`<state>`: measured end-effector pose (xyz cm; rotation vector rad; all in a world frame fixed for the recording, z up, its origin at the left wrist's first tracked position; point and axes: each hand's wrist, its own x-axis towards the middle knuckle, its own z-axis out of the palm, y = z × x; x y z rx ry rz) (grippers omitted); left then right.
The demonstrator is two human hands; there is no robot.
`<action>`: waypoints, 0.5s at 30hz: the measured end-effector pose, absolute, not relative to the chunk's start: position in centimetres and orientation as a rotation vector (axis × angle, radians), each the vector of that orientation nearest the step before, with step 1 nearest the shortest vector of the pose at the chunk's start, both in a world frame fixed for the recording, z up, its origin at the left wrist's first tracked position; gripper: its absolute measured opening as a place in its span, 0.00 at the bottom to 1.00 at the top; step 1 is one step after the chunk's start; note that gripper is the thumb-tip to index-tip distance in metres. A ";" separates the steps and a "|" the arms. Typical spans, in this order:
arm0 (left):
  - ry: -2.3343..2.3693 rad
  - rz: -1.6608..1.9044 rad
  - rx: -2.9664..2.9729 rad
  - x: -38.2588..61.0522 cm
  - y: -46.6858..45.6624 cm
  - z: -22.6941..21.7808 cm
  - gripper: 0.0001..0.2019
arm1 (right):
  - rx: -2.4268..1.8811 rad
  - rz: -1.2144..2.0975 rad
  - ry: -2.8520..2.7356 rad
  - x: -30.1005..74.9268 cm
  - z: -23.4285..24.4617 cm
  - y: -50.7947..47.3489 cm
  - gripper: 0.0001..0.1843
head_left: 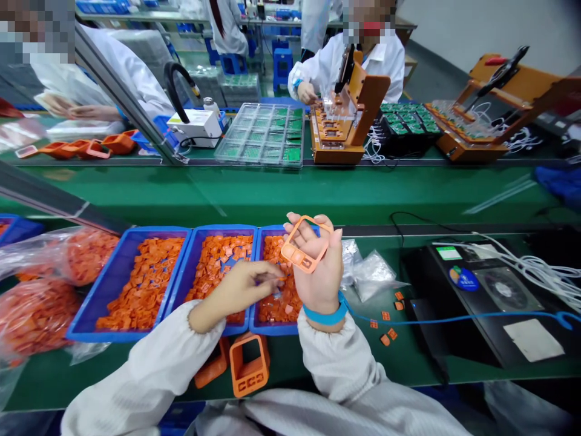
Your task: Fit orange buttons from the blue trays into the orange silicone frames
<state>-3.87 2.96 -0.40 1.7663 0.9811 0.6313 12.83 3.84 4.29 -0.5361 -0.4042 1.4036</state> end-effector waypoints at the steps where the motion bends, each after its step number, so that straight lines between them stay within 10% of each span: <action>1: 0.954 0.681 1.621 -4.1 2.8 0.0 0.07 | -0.543 1.401 -0.399 12.9 4.3 3.9 0.21; 15: 0.995 1.071 1.267 -2.2 0.1 3.3 0.16 | -0.555 1.456 -0.403 12.3 4.1 3.9 0.16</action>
